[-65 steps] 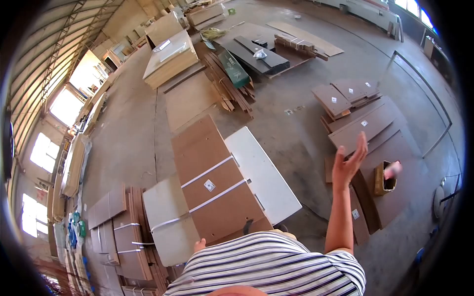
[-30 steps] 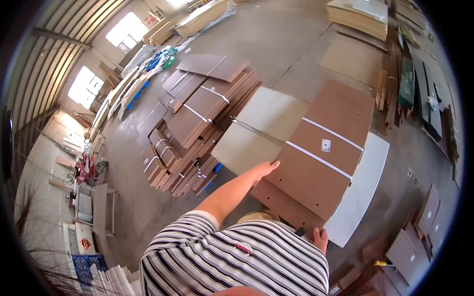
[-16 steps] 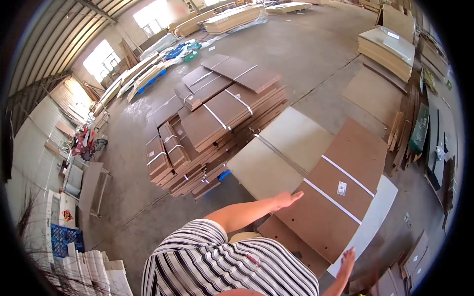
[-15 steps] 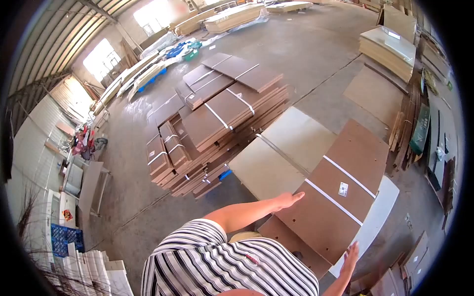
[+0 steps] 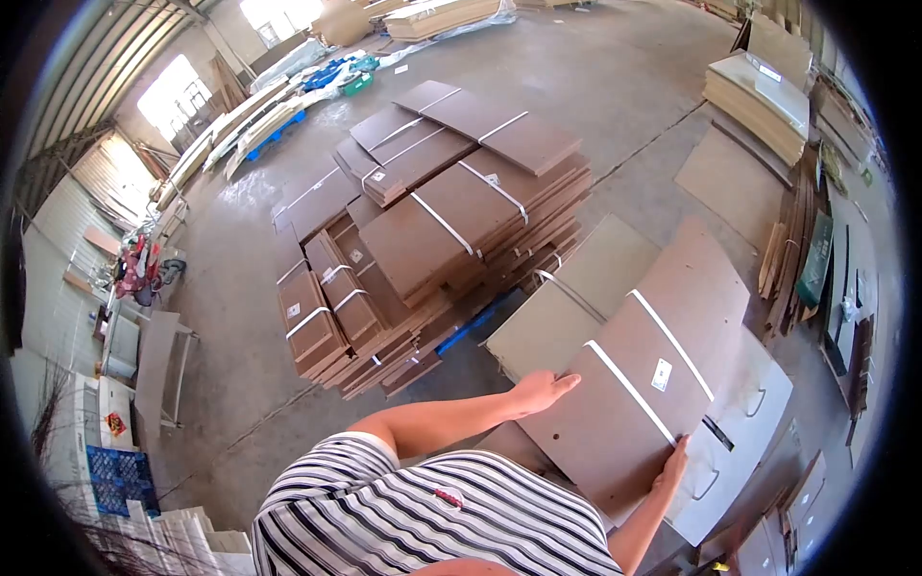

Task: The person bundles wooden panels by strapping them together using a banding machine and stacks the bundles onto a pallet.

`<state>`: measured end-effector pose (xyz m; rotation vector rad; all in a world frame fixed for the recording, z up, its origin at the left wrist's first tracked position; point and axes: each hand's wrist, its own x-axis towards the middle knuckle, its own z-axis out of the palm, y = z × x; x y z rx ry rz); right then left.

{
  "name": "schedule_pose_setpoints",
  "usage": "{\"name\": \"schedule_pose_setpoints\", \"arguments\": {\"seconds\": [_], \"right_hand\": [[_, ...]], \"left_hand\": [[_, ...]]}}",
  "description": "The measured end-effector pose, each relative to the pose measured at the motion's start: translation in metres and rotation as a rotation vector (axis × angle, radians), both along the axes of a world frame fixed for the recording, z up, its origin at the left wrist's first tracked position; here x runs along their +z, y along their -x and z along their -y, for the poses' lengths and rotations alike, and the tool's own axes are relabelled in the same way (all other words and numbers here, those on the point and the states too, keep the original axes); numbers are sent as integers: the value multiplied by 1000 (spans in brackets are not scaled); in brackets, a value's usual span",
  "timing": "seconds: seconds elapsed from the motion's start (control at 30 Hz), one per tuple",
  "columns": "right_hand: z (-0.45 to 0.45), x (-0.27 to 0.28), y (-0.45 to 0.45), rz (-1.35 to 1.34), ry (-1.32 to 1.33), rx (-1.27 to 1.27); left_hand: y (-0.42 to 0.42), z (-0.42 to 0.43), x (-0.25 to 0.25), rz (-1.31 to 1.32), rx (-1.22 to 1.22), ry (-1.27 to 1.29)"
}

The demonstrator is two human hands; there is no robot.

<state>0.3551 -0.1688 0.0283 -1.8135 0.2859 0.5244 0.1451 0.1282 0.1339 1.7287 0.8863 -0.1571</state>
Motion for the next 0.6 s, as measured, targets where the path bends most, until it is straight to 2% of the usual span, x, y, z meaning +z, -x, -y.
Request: {"name": "schedule_pose_setpoints", "arguments": {"seconds": [0.1,0.2,0.23,0.27,0.3,0.33,0.4,0.43,0.57,0.6], "right_hand": [[-36,33,6,-70,-62,102],[-73,9,-17,-11,-100,173],[-104,48,-8,-19,33,190],[-126,36,-13,67,-119,174],[-141,32,-23,96,-135,251],[-164,39,-30,124,-152,329],[-212,68,-32,95,-218,422],[-238,81,-34,71,-284,502],[-350,92,-46,101,-288,641],[-384,101,-44,135,-222,716]], "left_hand": [[19,-28,20,-75,-33,29],[34,-43,6,-79,104,-3],[37,-53,7,-35,189,-19],[43,-63,15,1,271,-37],[49,-70,25,-2,310,-15],[56,-74,32,-6,324,-12],[64,-87,40,89,505,2],[69,-96,27,105,606,26],[92,-145,29,161,794,61],[98,-162,22,169,801,58]]}}
